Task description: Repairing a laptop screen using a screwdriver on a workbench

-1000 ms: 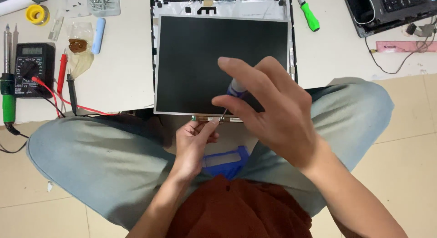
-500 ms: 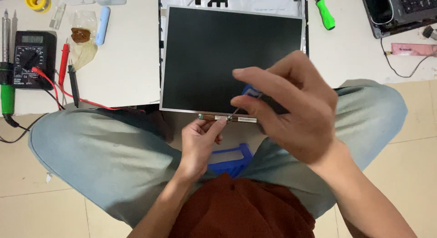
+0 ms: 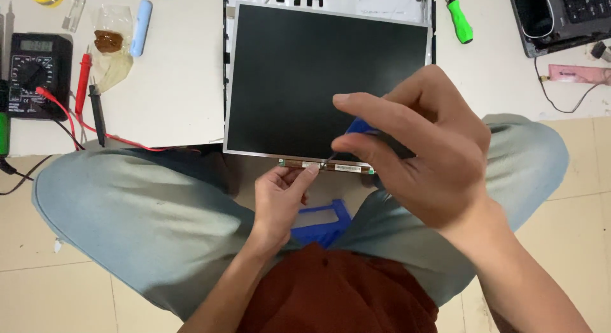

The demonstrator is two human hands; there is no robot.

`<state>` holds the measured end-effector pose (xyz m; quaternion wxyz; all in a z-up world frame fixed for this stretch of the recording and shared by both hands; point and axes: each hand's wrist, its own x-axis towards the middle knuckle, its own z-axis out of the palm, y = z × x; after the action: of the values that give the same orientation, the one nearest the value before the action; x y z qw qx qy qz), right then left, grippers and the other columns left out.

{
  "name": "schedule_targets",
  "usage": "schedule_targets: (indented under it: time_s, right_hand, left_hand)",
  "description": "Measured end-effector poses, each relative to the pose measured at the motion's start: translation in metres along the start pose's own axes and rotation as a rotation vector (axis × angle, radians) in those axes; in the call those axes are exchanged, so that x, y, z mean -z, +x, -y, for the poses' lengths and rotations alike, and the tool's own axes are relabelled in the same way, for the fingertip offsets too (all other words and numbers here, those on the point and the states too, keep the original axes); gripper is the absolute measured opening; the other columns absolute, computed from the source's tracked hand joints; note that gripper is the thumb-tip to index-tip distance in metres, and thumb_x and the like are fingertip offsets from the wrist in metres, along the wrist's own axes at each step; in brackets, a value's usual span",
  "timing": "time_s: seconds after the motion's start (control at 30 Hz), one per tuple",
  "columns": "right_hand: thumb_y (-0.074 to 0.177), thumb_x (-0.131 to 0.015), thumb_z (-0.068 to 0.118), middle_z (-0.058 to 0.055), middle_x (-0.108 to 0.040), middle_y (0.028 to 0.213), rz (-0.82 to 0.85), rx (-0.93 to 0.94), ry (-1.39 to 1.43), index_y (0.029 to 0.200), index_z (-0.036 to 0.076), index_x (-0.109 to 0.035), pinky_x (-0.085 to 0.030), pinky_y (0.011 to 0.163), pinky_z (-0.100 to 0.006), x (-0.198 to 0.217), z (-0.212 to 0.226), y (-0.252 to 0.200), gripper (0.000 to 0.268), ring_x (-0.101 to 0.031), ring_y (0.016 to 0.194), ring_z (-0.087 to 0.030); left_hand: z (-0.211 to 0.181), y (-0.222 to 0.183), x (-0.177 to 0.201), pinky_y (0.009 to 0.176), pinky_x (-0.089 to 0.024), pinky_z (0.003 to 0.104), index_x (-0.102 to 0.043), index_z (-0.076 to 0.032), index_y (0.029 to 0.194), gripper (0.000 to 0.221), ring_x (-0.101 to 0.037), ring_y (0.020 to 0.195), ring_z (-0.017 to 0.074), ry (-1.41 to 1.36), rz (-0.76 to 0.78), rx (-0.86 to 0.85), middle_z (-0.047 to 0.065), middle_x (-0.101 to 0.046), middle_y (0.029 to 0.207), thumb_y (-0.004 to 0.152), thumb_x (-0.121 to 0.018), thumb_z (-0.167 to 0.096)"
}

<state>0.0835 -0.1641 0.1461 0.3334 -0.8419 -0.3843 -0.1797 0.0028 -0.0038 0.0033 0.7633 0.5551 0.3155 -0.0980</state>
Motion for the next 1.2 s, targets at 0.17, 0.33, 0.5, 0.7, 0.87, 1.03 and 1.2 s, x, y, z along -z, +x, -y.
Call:
schedule_targets:
  time_s: [0.17,0.33,0.5,0.7,0.87,1.03,1.2]
  right_hand:
    - [0.107,-0.042,0.01,-0.028,-0.057,0.131,0.164,0.018,0.145,0.133,-0.007,-0.053,-0.057,0.098,-0.044,0.011,0.016,0.01,0.033,-0.067,0.114,-0.038]
    - [0.099,-0.062,0.007,-0.018,-0.064,0.101,0.085,-0.083,0.126,0.117,-0.003,-0.066,-0.051,0.074,-0.032,-0.001,0.019,0.004,0.021,-0.064,0.084,-0.024]
    - [0.095,-0.075,0.017,-0.015,-0.059,0.095,-0.118,-0.041,0.054,0.117,0.002,-0.067,-0.042,0.061,-0.029,-0.015,0.008,-0.008,0.028,-0.054,0.07,-0.018]
    - [0.103,-0.044,-0.006,-0.026,-0.067,0.121,0.134,-0.075,0.29,0.129,-0.009,-0.05,-0.064,0.102,-0.041,0.005,0.015,0.007,0.026,-0.072,0.116,-0.036]
    - [0.087,-0.083,0.011,-0.019,-0.066,0.094,-0.027,-0.146,0.063,0.106,-0.007,-0.063,-0.048,0.065,-0.029,-0.007,0.014,0.002,0.033,-0.057,0.077,-0.023]
    - [0.087,-0.08,0.012,-0.023,-0.063,0.097,-0.04,-0.142,0.114,0.106,-0.008,-0.055,-0.056,0.077,-0.036,-0.006,0.02,0.004,0.036,-0.065,0.086,-0.031]
    - [0.089,-0.069,0.024,-0.01,-0.074,0.105,0.038,-0.33,0.109,0.108,0.003,-0.056,-0.056,0.073,-0.025,-0.003,0.022,-0.002,0.032,-0.076,0.092,-0.018]
  left_hand:
    - [0.001,0.001,0.001,0.045,-0.039,0.027,-0.073,0.0,0.087,0.015,-0.045,0.051,0.0099,-0.004,-0.001,-0.012,0.005,-0.066,0.071,0.086,-0.075,-0.015]
    - [0.005,0.003,0.002,0.048,-0.04,0.024,-0.072,-0.004,0.093,0.009,-0.048,0.056,0.0085,-0.046,0.05,-0.018,0.005,-0.07,0.078,0.089,-0.072,-0.012]
    - [-0.008,-0.003,-0.001,0.048,-0.04,0.03,-0.073,0.0,0.086,0.017,-0.046,0.051,0.0113,0.036,-0.015,0.026,0.004,-0.065,0.068,0.086,-0.075,-0.017]
    - [0.012,0.006,0.0,0.047,-0.038,0.024,-0.073,-0.005,0.09,0.011,-0.047,0.053,0.0068,-0.05,0.031,-0.018,0.001,-0.066,0.071,0.087,-0.074,-0.015]
    - [-0.004,-0.002,-0.003,0.049,-0.039,0.027,-0.074,-0.002,0.092,0.013,-0.047,0.056,0.0089,-0.037,0.001,0.012,0.003,-0.068,0.073,0.087,-0.073,-0.014]
    - [-0.002,0.008,-0.001,0.05,-0.043,0.031,-0.072,0.0,0.089,0.014,-0.049,0.053,0.0135,-0.007,-0.015,0.046,0.005,-0.06,0.063,0.088,-0.071,-0.015]
    - [-0.01,0.014,-0.006,0.056,-0.046,0.034,-0.06,-0.007,0.06,0.041,-0.052,0.052,0.0138,0.086,0.0,0.005,0.005,-0.058,0.055,0.091,-0.068,-0.033]
